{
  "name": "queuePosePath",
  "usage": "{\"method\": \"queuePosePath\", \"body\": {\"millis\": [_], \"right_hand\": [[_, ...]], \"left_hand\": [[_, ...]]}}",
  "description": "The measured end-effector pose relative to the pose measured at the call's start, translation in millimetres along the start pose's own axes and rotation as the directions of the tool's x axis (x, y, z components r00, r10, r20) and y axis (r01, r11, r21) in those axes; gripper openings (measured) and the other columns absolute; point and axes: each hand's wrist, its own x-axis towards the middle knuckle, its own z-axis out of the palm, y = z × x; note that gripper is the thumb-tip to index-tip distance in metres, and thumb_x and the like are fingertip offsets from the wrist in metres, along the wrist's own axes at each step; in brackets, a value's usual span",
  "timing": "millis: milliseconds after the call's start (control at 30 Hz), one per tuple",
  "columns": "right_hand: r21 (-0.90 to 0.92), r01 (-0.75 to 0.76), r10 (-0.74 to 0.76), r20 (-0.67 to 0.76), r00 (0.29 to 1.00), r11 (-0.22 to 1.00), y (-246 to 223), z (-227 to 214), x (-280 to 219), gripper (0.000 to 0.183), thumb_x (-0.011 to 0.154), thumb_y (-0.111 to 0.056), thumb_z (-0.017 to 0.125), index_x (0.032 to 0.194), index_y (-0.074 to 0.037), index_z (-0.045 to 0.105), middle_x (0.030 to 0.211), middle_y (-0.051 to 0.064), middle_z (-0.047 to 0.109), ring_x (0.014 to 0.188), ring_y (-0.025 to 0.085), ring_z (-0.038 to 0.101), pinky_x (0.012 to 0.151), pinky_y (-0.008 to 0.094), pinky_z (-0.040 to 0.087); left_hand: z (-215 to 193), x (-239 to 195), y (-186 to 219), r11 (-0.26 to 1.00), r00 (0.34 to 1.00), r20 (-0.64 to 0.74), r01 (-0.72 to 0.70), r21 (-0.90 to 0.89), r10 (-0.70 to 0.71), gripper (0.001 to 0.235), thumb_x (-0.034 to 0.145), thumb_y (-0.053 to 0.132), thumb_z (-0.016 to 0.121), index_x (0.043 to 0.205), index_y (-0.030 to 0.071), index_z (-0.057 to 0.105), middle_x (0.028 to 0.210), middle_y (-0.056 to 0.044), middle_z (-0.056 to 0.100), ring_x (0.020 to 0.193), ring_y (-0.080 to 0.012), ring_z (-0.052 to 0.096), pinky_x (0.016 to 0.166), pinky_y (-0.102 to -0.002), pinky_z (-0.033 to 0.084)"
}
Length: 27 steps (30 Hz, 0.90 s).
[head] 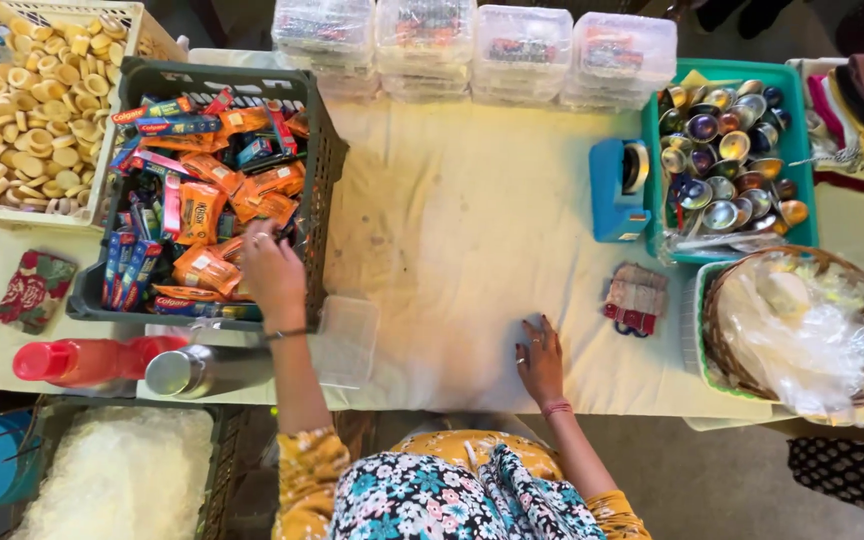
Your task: The person wraps a plastic container with bubble wrap and secures it with tape. They then pick up a small pouch, a toothpaste tube, and a small bottle, placing them into a plastic bag along with a spoon.
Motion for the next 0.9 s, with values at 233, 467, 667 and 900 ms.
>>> {"method": "queuePosePath", "body": {"millis": [233,467,667,900], "right_hand": [[0.065,0.025,-0.036,0.178,0.983,0.998,12.6,-22.9,7.5,0.050,0.090,-0.017,0.067,0.139,-0.010,0.056,0.154,0.022,0.041,0.138,0.040,0.045,0.114,0.049,0.038],[0.054,0.056,-0.066,0.192,0.979,0.997,22.1,-19.9,14.8,0.050,0.088,-0.019,0.067,0.137,-0.012,0.058,0.152,0.022,0.042,0.134,0.040,0.046,0.111,0.051,0.037],[0.011,0.149,-0.149,0.135,0.980,0.989,34.2,-9.4,13.4,0.050,0.088,-0.021,0.067,0.136,-0.012,0.058,0.148,0.022,0.045,0.129,0.041,0.048,0.109,0.052,0.036],[0.050,0.072,-0.074,0.049,0.996,0.996,24.5,-10.5,15.3,0.038,0.087,-0.017,0.068,0.125,-0.013,0.062,0.139,0.019,0.052,0.131,0.039,0.049,0.109,0.050,0.039]], "left_hand": [[75.4,10.7,-88.8,0.910,0.989,0.064,0.099,0.402,-0.136,0.031,0.092,0.022,0.068,0.118,0.004,0.071,0.142,-0.025,0.056,0.133,-0.0441,0.045,0.110,-0.059,0.035],[67.2,25.8,-79.0,0.913,0.969,0.093,0.180,0.366,-0.228,0.050,0.093,0.026,0.072,0.137,0.006,0.061,0.152,-0.022,0.048,0.142,-0.0437,0.040,0.117,-0.062,0.030],[64.2,35.0,-73.1,0.899,0.943,0.097,0.269,0.345,-0.319,0.088,0.081,0.036,0.081,0.150,0.001,0.040,0.155,-0.030,0.037,0.136,-0.0518,0.034,0.107,-0.066,0.026],[63.0,47.5,-86.4,0.879,0.947,0.092,0.244,0.411,-0.306,0.082,0.083,0.041,0.073,0.147,0.000,0.041,0.147,-0.027,0.047,0.134,-0.0516,0.039,0.109,-0.068,0.027]]}}
